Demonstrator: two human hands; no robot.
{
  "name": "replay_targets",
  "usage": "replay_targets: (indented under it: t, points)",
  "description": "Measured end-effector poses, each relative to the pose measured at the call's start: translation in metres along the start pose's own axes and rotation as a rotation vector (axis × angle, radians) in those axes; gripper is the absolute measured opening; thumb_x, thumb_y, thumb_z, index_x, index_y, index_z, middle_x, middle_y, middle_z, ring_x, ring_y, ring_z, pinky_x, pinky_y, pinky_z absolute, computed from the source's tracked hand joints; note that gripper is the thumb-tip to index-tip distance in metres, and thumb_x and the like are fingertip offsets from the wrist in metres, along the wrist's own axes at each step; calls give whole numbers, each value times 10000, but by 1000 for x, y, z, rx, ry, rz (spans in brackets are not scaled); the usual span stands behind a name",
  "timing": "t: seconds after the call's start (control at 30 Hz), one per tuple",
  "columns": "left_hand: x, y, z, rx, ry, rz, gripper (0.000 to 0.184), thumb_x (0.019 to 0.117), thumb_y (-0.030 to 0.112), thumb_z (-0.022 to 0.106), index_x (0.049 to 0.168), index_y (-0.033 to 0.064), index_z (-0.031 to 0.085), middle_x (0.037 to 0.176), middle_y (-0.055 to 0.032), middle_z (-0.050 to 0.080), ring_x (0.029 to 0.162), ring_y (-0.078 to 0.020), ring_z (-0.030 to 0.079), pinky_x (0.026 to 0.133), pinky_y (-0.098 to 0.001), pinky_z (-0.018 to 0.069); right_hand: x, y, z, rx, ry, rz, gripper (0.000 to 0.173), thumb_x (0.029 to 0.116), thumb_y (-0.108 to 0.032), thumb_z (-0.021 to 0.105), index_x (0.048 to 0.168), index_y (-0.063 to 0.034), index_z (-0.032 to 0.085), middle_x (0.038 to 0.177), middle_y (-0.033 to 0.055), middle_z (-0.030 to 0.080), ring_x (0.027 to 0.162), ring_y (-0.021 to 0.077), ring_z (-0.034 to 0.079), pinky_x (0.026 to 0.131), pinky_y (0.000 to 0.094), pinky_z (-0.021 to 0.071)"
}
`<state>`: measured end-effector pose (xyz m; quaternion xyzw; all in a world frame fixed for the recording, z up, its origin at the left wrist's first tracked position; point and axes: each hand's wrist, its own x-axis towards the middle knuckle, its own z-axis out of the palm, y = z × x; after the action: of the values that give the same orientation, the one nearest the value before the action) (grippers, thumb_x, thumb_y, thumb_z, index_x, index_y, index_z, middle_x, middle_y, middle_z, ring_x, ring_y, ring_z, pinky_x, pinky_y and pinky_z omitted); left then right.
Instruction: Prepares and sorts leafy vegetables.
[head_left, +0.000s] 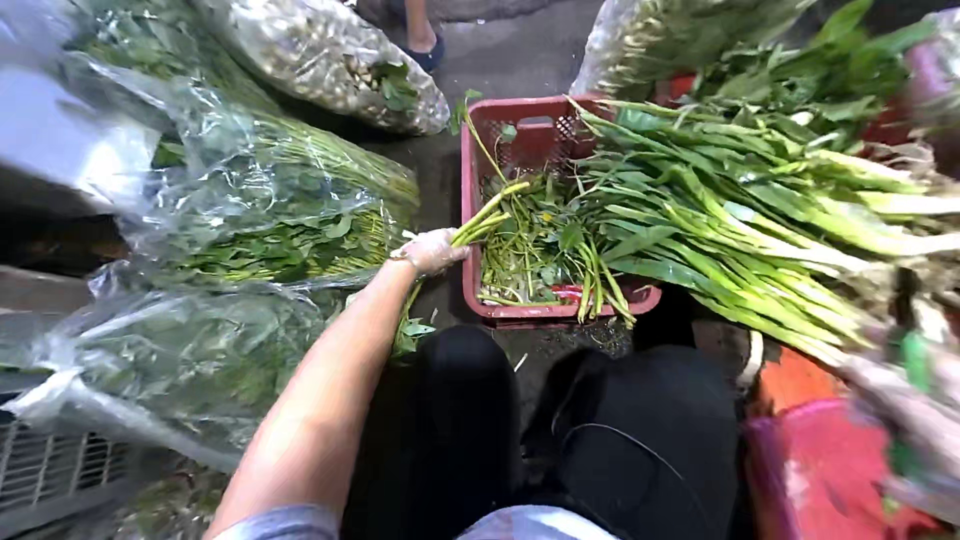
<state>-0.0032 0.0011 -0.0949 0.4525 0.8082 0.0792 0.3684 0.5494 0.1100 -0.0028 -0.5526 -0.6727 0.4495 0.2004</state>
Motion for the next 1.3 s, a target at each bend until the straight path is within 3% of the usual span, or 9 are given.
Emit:
replay_targets:
  t: [0.07, 0.13, 0.2, 0.3, 0.47, 0.9, 1.03, 1.2, 1.3]
  points:
    - [13, 0, 3, 22, -36, -33, 437, 1063, 389, 537, 1297, 25, 598, 1090, -252, 662, 995, -408, 650, 896, -635, 483, 13, -67, 75, -192, -100, -161, 466, 1060, -255, 483, 1467, -28, 471, 964, 57, 690, 687, 85, 639, 636, 298, 575]
    - [22, -3, 4, 35, -55, -42, 437, 1059, 372, 547, 1304, 14, 600, 1144, -260, 658, 1060, -417, 642, 936, -638, 470, 34, -110, 150, -455, -318, -241, 461, 1097, -306, 414, 1479, -58, 486, 1062, 164, 710, 890, 270, 719, 814, 484, 598]
    - [28, -5, 0, 69, -70, -30, 430, 1058, 354, 552, 1314, 12, 595, 1185, -260, 654, 1102, -417, 638, 960, -637, 465, 56, -139, 225, -680, -502, -276, 470, 1119, -337, 374, 1496, -75, 475, 1165, 247, 691, 1091, 410, 685, 953, 600, 519]
    - [30, -2, -10, 111, -85, -20, 407, 1053, 296, 559, 1333, 1, 582, 1244, -265, 639, 1177, -427, 614, 1001, -636, 447, 87, -158, 311, -853, -562, -234, 486, 1124, -395, 319, 1482, -101, 466, 1211, 247, 683, 1172, 432, 654, 979, 615, 497]
    - [42, -1, -8, 132, -59, -13, 369, 1042, 248, 566, 1313, -3, 570, 1250, -262, 638, 1191, -426, 615, 988, -645, 454, 99, -170, 374, -840, -432, -203, 461, 1123, -380, 321, 1442, -86, 476, 1144, 219, 712, 1107, 417, 689, 911, 606, 528]
    - [49, -5, -6, 205, -120, 15, 383, 1010, 173, 590, 1364, 35, 543, 1302, -242, 624, 1238, -414, 598, 1002, -644, 453, 111, -153, 406, -906, -558, 17, 479, 1096, -298, 397, 1521, -80, 356, 1256, 233, 667, 1168, 408, 664, 947, 606, 521]
    - [47, -20, -17, 45, 51, -28, 379, 1037, 206, 558, 1360, 8, 542, 1265, -270, 633, 1203, -436, 613, 998, -649, 462, 110, -147, 401, -931, -605, 0, 518, 1078, -286, 440, 1544, -86, 334, 1314, 228, 646, 1206, 410, 644, 975, 620, 502]
    - [-10, -12, -44, -10, 258, 115, 336, 1054, 257, 561, 1284, 13, 568, 1103, -252, 663, 1040, -414, 658, 905, -617, 496, 118, -159, 360, -795, -665, -83, 505, 1120, -383, 338, 1534, -98, 390, 1353, 242, 620, 1266, 418, 603, 1039, 624, 463]
    - [-54, -10, -37, 32, 440, 295, 317, 1030, 258, 613, 1237, 18, 610, 1018, -234, 693, 927, -391, 697, 825, -596, 541, 105, -165, 286, -643, -498, -260, 489, 1129, -370, 311, 1501, -91, 463, 1350, 241, 618, 1239, 426, 609, 1011, 641, 468]
